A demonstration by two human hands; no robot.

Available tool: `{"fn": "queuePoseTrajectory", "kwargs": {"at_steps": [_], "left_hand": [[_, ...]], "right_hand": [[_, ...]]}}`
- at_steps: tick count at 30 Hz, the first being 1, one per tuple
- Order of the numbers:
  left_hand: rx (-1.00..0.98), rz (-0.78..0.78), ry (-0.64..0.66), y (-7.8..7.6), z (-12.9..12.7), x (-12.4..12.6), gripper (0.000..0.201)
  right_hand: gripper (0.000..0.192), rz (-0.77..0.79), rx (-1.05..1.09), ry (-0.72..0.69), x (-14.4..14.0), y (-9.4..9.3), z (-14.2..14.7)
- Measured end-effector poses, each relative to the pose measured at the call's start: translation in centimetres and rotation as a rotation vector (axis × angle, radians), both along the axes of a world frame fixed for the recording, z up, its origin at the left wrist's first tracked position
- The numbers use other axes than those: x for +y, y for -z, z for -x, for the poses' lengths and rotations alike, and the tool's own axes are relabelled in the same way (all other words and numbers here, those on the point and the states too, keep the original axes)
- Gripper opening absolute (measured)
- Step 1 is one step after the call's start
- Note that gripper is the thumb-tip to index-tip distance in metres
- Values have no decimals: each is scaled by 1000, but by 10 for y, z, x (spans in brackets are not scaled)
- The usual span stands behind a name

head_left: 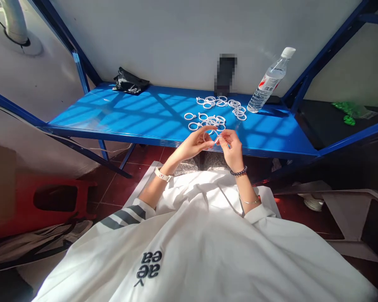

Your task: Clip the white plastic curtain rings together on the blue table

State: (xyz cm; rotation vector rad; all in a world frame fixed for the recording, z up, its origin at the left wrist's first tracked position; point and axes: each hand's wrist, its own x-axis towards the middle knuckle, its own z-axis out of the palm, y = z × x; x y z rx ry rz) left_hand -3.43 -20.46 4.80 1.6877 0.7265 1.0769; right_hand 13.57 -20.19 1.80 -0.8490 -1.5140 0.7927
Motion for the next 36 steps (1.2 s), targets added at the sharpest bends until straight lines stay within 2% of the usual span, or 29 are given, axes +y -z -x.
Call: {"fn": "queuePoseTrajectory", "kwargs": {"at_steps": [4,8,14,19,24,30,36], "left_hand": [[56,-7,-46,5,0,49,51],[153,-85,-49,17,7,73,54],[266,-161,-174,31,21,68,58],[419,-294,-106,24,17,58,53],[642,-461,-118,22,11,54,50],[779,-502,-128,33,10,57,50],[827,-544,-130,34,10,57,51]], "right_hand": [[30,2,-49,23,44,6,0],[30,-9,-128,20,71,15,2],[21,-72,-295,-43,70,13,5],[17,-73,-284,44,52,18,-12],[16,-50,-304,62,36,28,-25],[19,-62,-279,44,35,36,-24],[20,-108,-333,53,37,40,-25]]}}
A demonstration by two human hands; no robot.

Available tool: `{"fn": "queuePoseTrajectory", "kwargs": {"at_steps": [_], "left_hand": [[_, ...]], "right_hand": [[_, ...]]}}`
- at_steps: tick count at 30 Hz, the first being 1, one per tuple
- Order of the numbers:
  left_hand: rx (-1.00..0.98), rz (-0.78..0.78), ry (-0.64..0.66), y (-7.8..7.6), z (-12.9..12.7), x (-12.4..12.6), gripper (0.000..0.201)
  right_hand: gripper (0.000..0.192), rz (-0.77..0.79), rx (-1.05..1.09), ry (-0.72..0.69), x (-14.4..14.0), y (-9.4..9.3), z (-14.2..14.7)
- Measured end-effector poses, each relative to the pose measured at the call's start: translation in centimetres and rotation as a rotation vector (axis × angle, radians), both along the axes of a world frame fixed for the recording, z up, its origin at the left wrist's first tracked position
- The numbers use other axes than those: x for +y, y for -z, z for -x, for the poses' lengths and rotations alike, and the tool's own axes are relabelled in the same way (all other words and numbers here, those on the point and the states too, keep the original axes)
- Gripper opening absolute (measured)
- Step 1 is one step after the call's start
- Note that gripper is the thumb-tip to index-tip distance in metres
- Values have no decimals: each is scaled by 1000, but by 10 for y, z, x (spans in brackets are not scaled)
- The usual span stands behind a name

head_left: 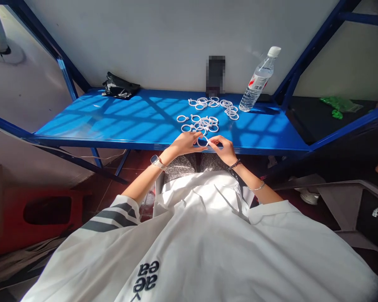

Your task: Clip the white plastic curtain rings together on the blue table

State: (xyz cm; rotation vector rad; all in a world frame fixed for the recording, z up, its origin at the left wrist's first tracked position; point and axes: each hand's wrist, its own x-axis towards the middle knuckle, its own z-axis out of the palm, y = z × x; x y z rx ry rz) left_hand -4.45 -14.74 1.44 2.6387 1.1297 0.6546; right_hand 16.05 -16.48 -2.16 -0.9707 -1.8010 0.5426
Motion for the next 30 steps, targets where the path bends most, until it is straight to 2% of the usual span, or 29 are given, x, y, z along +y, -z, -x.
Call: {"fn": "queuePoseTrajectory", "kwargs": {"at_steps": [10,22,30], "left_hand": [[94,-30,-19,-2,-3,-2,39],[69,-6,-14,2,0,1,40],[73,-1,5,2,-1,0,38]], "right_hand": [[24,-73,-74,9,3,3,-2],[19,-273,-240,32,14,14,-3],[15,-336,-273,55,13,17,-3]]}}
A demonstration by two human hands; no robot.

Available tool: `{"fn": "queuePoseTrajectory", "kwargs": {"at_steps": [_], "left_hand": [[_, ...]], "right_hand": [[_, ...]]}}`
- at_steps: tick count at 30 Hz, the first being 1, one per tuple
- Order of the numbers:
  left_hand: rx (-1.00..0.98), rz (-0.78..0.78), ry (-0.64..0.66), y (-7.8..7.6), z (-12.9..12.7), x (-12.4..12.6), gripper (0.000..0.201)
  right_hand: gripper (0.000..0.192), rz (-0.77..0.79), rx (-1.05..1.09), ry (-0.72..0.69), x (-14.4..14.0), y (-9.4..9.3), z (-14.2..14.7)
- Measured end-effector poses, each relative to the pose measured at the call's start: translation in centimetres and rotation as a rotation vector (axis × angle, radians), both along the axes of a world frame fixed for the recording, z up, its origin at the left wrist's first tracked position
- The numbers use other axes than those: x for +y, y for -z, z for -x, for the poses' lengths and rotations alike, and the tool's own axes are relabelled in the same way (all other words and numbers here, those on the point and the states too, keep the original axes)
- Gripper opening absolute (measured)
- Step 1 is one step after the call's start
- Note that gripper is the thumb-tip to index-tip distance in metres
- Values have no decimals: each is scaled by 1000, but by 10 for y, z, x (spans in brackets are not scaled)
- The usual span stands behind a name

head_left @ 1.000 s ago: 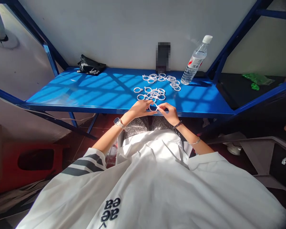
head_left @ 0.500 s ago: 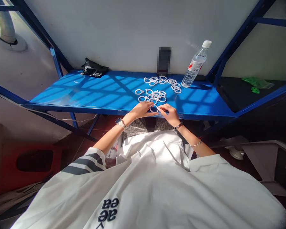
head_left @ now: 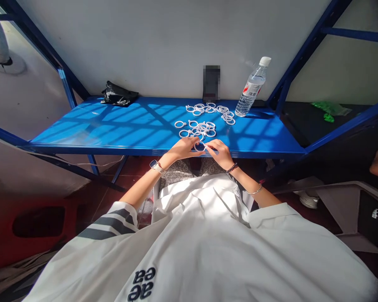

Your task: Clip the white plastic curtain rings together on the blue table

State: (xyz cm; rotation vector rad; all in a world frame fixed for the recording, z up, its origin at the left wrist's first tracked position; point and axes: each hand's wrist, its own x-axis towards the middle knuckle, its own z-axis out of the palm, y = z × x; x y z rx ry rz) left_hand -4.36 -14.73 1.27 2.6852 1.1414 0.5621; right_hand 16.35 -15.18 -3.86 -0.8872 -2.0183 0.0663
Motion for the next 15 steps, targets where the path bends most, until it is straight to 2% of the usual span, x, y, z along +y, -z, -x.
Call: {"fn": "queuePoseTrajectory", "kwargs": {"at_steps": [9,15], "left_hand": [[-17,-9,16,1,0,2,38],[-58,6,1,2,2,2,38]], "right_hand": [[16,39,-3,23,1,0,1],[18,116,26,-17,4,-6,2]]}}
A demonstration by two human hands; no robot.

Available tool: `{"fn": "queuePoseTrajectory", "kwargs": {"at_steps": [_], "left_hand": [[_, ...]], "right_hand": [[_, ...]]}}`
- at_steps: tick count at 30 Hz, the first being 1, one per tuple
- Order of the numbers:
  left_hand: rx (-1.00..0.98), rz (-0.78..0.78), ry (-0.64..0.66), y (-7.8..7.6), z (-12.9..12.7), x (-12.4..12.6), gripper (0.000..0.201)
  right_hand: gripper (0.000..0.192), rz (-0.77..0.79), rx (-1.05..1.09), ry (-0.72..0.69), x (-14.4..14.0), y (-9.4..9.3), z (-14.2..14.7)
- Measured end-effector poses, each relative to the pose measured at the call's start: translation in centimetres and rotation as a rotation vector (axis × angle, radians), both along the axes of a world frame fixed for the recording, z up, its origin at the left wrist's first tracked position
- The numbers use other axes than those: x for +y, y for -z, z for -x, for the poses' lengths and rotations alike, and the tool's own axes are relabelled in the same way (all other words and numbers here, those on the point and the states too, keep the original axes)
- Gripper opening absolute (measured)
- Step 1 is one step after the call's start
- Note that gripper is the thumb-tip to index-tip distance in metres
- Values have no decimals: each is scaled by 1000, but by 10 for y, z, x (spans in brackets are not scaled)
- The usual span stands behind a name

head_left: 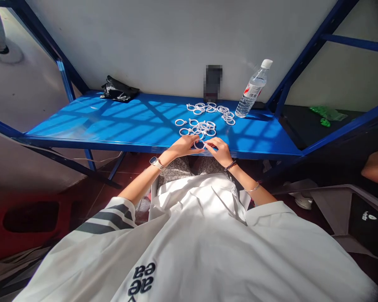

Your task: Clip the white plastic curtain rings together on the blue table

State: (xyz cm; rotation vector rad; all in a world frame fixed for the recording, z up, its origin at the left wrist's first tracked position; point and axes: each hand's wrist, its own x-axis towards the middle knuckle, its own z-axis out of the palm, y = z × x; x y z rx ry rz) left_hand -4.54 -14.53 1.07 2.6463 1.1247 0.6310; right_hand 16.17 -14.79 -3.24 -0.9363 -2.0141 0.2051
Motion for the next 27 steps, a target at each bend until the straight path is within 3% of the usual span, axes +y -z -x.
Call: {"fn": "queuePoseTrajectory", "kwargs": {"at_steps": [13,20,27], "left_hand": [[-84,34,-45,4,7,7,42],[-146,56,-73,10,7,13,39],[-241,138,-38,5,9,11,40]], "right_hand": [[24,56,-77,-58,12,-10,8],[23,191,-44,-205,24,-18,6],[26,395,95,-212,26,-19,4]]}}
